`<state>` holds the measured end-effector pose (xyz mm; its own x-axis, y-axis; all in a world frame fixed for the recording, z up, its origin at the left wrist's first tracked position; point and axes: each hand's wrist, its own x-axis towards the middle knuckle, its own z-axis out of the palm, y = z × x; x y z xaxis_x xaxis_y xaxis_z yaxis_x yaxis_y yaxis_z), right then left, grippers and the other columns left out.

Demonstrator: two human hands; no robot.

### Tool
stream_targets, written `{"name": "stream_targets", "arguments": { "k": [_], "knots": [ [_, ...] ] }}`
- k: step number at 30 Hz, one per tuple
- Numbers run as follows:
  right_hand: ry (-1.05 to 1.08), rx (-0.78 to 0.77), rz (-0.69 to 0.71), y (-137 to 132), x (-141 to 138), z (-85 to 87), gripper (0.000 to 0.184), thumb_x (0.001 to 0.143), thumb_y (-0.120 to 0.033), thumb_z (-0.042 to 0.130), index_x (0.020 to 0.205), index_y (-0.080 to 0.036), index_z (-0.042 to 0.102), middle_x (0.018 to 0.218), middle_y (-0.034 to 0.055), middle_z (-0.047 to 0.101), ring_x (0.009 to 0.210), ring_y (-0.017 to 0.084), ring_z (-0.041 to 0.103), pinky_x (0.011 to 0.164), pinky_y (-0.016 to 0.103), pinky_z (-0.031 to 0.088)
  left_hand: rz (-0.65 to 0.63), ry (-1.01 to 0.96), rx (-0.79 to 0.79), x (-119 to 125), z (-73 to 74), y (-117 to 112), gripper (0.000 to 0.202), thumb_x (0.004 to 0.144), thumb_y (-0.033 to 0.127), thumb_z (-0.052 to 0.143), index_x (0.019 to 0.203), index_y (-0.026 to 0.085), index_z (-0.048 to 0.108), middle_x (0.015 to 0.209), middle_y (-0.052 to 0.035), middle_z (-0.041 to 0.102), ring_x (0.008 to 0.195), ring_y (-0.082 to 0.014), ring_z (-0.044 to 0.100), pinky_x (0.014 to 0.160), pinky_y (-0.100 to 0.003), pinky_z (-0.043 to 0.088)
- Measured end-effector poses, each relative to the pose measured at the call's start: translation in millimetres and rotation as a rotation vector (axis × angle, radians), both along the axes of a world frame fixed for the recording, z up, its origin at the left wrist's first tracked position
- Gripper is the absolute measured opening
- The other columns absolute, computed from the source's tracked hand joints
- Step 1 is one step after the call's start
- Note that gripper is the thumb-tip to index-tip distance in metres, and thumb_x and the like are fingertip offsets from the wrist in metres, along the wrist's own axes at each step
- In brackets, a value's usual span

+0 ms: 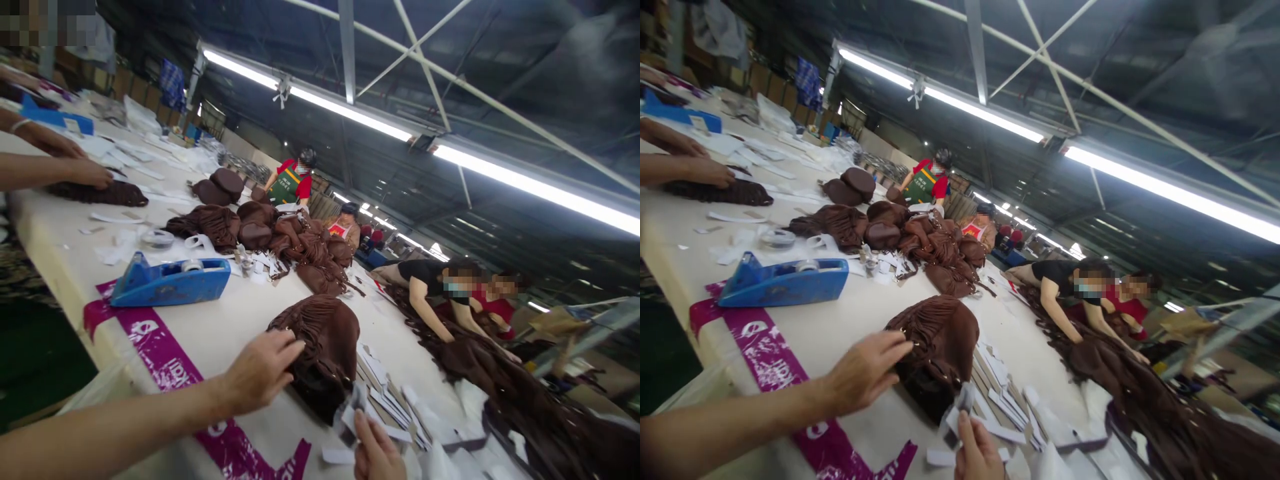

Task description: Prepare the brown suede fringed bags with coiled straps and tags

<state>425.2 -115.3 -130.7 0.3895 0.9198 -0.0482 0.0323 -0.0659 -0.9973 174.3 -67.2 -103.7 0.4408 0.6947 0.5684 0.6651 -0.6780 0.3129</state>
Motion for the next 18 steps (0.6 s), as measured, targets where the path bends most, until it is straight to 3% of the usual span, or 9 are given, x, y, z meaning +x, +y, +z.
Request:
{"name": "stream_targets", "arguments": {
  "k": [2,4,8,11,14,18],
  "knots": [
    [-0.222,0.044,0.012,13,6,9.2,0.046,0.062,-0.065,0.072,0.063,-0.021,0.058,0.037,-0.0099,0.032,0.033,0.008,0.028,0.038,0.022,0.017,0.174,0.042,-0.071,-11,9.1,23,0.040,0.076,0.033,0.067,0.110,0.015,0.054,0.112,-0.0140,0.056,0.102,-0.0296,0.054,0.088,-0.042,0.045],
    [-0.498,0.088,0.037,27,10,12.3,0.043,0.071,-0.061,0.066,0.058,-0.022,0.055,0.039,-0.0065,0.039,0.038,0.012,0.037,0.043,0.025,0.026,0.233,0.108,-0.125,-13,11.3,41,0.041,0.072,0.039,0.072,0.100,0.015,0.054,0.105,-0.0123,0.056,0.095,-0.0287,0.054,0.083,-0.042,0.046],
    [-0.867,0.215,-0.063,48,20,5.6,0.027,0.073,-0.049,0.061,0.069,-0.023,0.061,0.063,0.0055,0.061,0.061,0.025,0.058,0.060,0.035,0.041,0.229,0.153,-0.142,0,1.8,52,0.038,0.076,0.040,0.068,0.100,0.015,0.053,0.103,-0.0115,0.059,0.094,-0.0274,0.057,0.080,-0.038,0.047],
    [-0.970,0.352,-0.165,52,13,2.5,0.028,0.074,-0.044,0.060,0.089,-0.021,0.065,0.091,0.0133,0.065,0.087,0.032,0.061,0.075,0.040,0.044,0.117,0.215,-0.130,8,-2.4,51,0.018,0.085,0.033,0.057,0.091,0.016,0.056,0.089,-0.0092,0.063,0.081,-0.0241,0.060,0.072,-0.034,0.046],
    [-0.822,0.263,0.073,53,-22,5.9,0.027,0.081,-0.045,0.056,0.089,-0.022,0.067,0.088,0.0098,0.068,0.083,0.028,0.064,0.077,0.038,0.046,-0.091,0.255,0.042,10,7.4,57,0.007,0.085,0.019,0.051,0.083,0.016,0.057,0.085,-0.0078,0.064,0.077,-0.0210,0.059,0.071,-0.031,0.044],
    [-0.321,0.203,0.449,72,-87,14.5,0.044,0.077,-0.047,0.062,0.111,-0.017,0.064,0.108,0.0095,0.069,0.100,0.026,0.063,0.085,0.034,0.048,-0.417,0.239,0.207,15,30.4,93,0.014,0.081,0.017,0.057,0.092,0.021,0.064,0.108,-0.0035,0.066,0.113,-0.0243,0.051,0.096,-0.036,0.036]
  ]
}}
